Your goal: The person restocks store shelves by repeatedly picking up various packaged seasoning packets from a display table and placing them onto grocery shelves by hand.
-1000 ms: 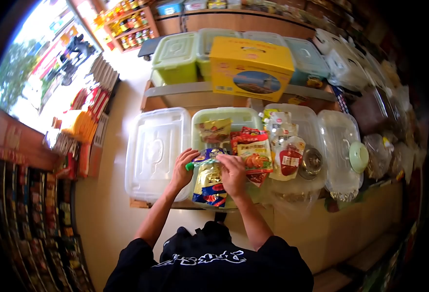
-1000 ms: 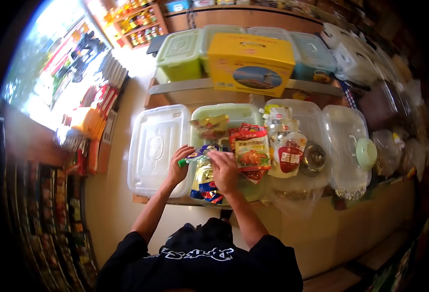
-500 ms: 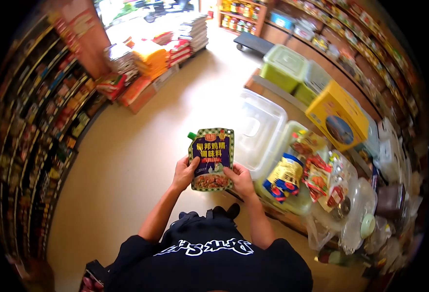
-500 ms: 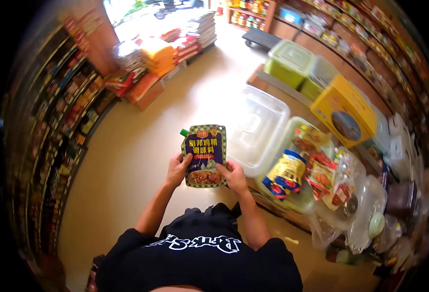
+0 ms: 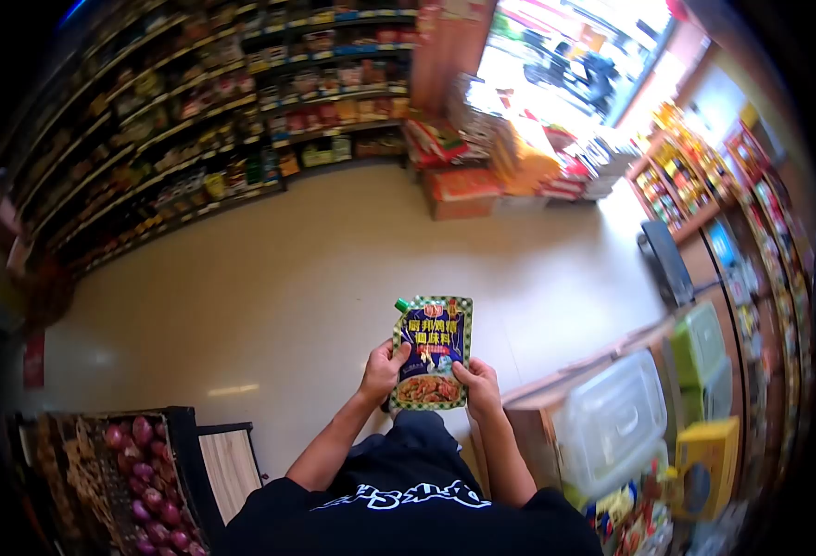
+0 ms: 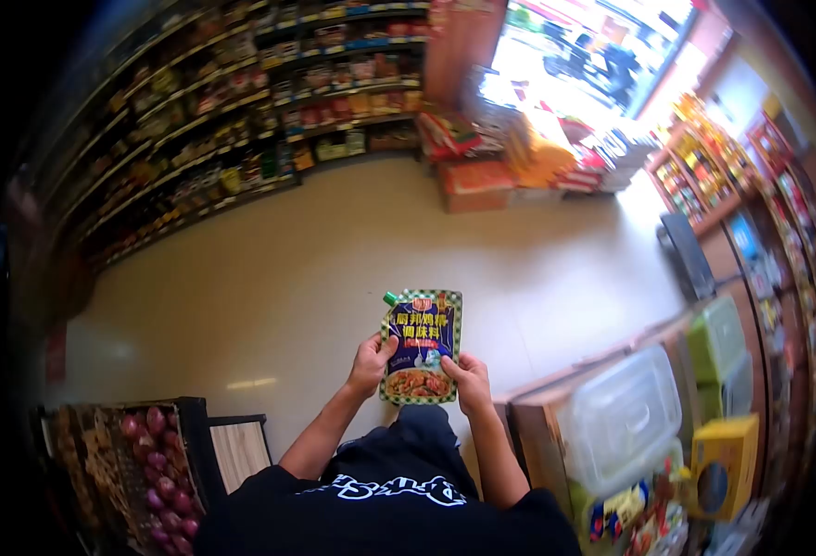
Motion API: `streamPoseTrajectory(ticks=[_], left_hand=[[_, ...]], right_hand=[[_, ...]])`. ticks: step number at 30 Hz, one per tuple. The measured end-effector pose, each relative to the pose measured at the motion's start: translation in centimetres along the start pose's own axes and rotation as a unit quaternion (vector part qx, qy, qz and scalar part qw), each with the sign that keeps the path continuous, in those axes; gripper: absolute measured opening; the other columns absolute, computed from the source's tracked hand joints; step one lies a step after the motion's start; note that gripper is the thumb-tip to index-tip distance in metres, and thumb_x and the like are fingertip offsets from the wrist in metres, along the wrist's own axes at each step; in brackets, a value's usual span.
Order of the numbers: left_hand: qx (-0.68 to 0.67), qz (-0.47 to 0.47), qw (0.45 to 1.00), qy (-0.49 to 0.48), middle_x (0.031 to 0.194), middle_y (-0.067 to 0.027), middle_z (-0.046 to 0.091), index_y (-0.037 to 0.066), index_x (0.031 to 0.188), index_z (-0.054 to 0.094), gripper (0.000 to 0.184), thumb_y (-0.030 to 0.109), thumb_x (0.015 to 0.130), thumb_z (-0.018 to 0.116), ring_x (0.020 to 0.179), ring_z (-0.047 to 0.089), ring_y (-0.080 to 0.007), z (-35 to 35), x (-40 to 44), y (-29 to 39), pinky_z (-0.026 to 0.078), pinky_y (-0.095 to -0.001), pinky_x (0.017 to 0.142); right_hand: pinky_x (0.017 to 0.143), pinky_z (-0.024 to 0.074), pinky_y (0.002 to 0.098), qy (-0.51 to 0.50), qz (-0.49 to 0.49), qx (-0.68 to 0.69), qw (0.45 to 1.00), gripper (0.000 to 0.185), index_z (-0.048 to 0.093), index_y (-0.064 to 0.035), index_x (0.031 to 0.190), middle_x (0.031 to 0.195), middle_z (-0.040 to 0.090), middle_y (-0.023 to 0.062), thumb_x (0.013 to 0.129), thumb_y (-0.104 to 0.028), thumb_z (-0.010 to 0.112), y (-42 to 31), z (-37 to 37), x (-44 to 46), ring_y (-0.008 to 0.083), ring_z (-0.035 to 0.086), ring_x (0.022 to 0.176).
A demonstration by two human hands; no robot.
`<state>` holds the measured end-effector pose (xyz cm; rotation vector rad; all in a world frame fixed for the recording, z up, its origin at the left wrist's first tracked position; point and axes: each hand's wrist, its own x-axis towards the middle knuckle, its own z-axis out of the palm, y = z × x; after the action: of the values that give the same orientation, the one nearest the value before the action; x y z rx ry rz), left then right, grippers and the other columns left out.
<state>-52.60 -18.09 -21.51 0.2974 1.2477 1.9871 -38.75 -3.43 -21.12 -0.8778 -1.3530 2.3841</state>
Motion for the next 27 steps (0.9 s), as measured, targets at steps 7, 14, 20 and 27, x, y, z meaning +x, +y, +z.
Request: streamPoseTrajectory(ticks=[7,14,20,27], left_hand=[[0.075,0.050,0.984,0.152,0.099,-0.0040,0.065,0.000,0.109,0.059,0.025,0.021,0.096,0.058,0.086,0.059,-0.0099,-13.3,9.3,8.5,0.049,-0.0271,0.081],[0.092,0.120,0.956,0.252,0.104,-0.0055,0.065,0.000,0.112,0.058,0.026,0.018,0.092,0.063,0.093,0.060,-0.0124,-25.7,17.8,19.3,0.048,-0.0284,0.084],[0.010,0.120,0.943,0.310,0.106,-0.0061,0.064,0.001,0.117,0.056,0.038,0.022,0.088,0.069,0.095,0.060,-0.0148,-33.8,22.5,27.1,0.048,-0.0302,0.087],[-0.013,0.135,0.928,0.348,0.108,-0.0081,0.065,0.000,0.116,0.058,0.035,0.015,0.086,0.070,0.095,0.062,-0.0170,-48.7,30.3,31.4,0.049,-0.0321,0.087]], right_hand=[[0.065,0.0480,0.0223,-0.102,0.036,-0.079,0.991,0.009,0.064,-0.0006,0.091,0.082,0.067,0.0039,0.089,-0.009,0.064,3.4,12.6,19.0,0.0077,0.060,0.068],[0.048,0.0243,0.0268,-0.181,0.016,-0.258,0.949,0.036,0.046,-0.0086,0.063,0.060,0.037,-0.0075,0.082,-0.018,0.075,-3.0,32.0,33.0,0.0051,0.033,0.055],[0.047,0.0245,0.0277,-0.251,-0.013,-0.308,0.918,0.038,0.047,-0.0072,0.064,0.059,0.038,-0.0068,0.081,-0.023,0.077,-2.1,44.9,43.2,0.0062,0.033,0.054],[0.047,0.0216,0.0285,-0.299,-0.037,-0.355,0.885,0.043,0.043,-0.0079,0.060,0.058,0.034,-0.0073,0.081,-0.024,0.078,2.4,58.7,55.5,0.0060,0.030,0.054]])
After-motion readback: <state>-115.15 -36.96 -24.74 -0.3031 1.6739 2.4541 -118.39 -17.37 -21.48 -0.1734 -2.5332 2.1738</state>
